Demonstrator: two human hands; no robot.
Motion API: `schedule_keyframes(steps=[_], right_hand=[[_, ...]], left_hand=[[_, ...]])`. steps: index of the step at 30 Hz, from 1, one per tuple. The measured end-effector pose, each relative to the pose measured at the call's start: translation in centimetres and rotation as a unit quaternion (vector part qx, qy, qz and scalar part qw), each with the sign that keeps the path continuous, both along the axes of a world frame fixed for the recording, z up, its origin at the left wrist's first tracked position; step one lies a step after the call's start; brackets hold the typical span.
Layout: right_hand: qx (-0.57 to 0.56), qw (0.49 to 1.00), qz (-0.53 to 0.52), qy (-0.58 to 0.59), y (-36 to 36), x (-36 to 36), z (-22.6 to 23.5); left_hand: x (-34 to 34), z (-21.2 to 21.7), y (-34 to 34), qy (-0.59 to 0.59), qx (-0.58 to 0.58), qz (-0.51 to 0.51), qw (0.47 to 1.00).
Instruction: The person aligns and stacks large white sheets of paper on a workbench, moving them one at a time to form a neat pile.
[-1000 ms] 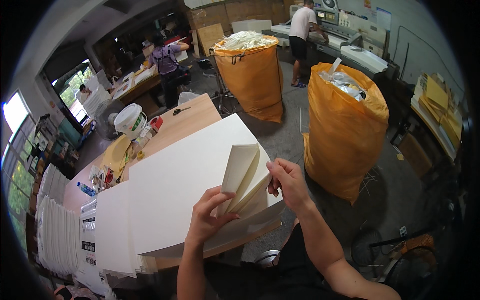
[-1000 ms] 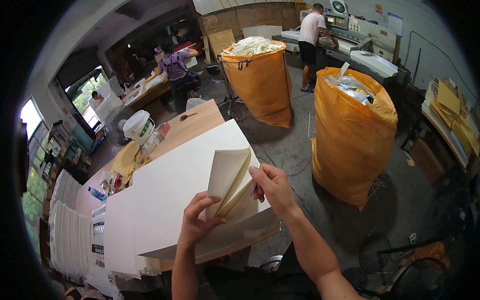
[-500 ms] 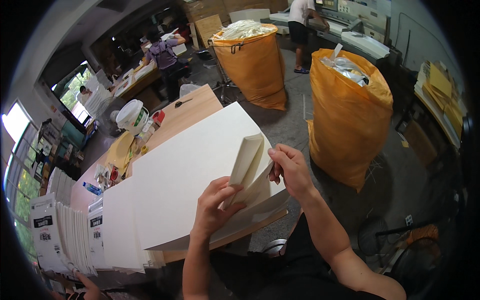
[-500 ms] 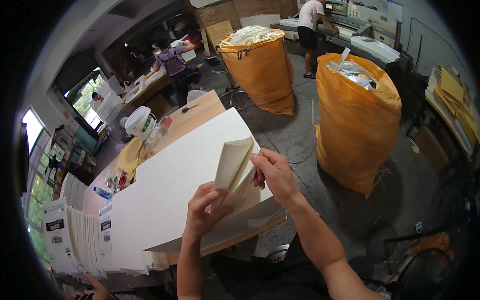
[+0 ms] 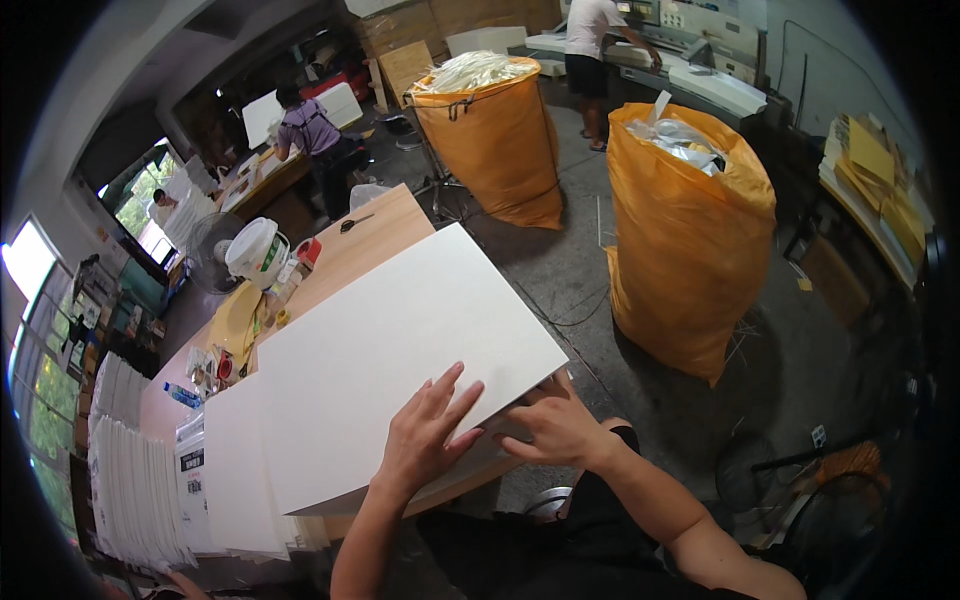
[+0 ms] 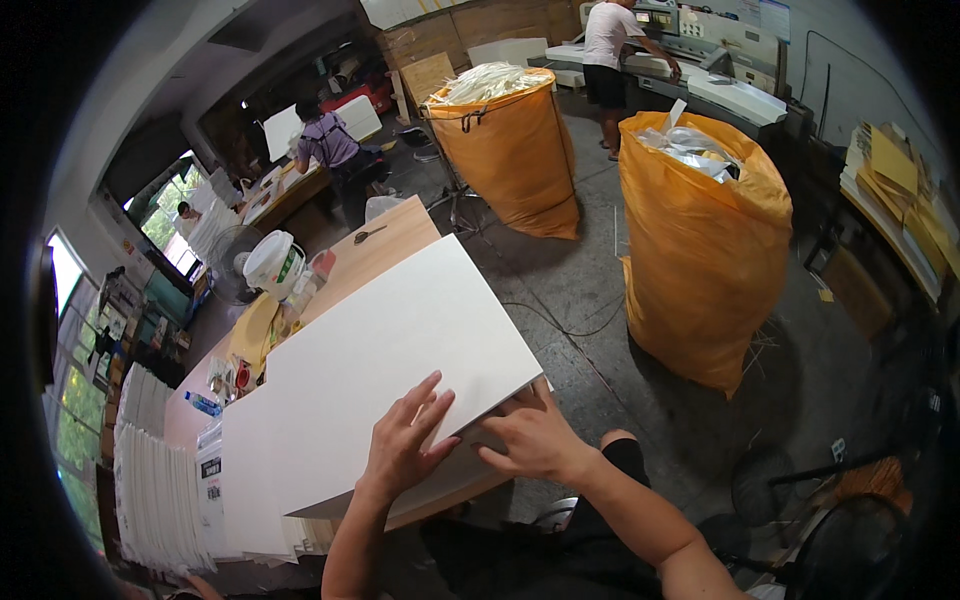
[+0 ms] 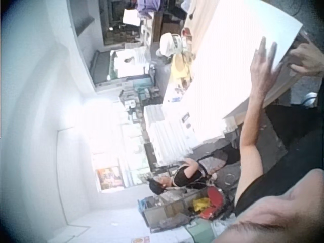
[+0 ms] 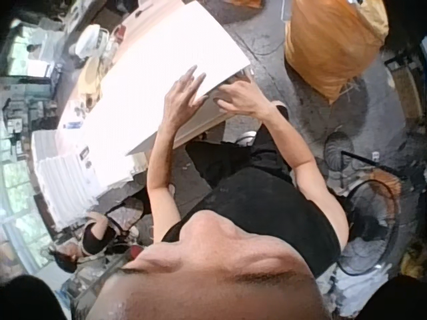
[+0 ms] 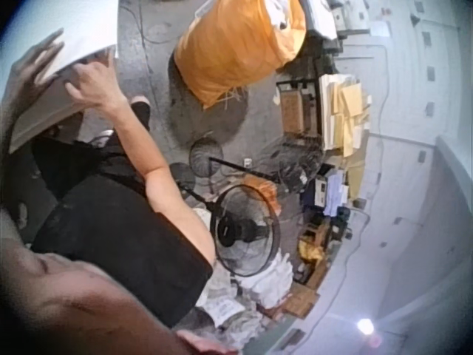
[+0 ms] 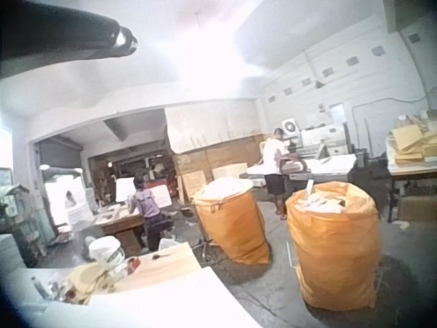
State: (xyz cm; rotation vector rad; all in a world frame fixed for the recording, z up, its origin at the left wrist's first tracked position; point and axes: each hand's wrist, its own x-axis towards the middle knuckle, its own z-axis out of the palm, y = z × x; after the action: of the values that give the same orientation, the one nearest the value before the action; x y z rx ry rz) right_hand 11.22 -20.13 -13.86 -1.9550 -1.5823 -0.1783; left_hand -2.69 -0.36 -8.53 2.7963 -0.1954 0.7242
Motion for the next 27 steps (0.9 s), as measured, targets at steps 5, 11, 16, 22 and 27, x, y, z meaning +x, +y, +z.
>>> schedule_keyframes(steps=[5, 11, 16, 22, 27], right_hand=[[0.016, 0.997, -0.016, 0.071, 0.1, 0.0, 1.1], [0.074, 0.962, -0.191, 0.180, -3.8, 2.7, 1.7], [-0.083, 0.969, -0.155, 0.172, -3.5, 5.4, 4.5], [0.192, 0.855, -0.090, 0.474, 1.6, 3.4, 5.2], [0.149, 0.924, -0.148, 0.319, 2.7, 3.1, 6.0]], left_hand=[[1.3, -0.3, 0.5, 0.022, -0.017, 0.032, 0.999], [1.6, -0.3, 0.4, -0.003, -0.015, 0.027, 1.000], [1.4, -0.3, -0.1, 0.026, -0.109, 0.056, 0.992], [1.8, -0.4, 0.7, -0.043, -0.152, -0.013, 0.987], [1.3, -0.2, 1.2, 0.001, -0.209, -0.001, 0.978]])
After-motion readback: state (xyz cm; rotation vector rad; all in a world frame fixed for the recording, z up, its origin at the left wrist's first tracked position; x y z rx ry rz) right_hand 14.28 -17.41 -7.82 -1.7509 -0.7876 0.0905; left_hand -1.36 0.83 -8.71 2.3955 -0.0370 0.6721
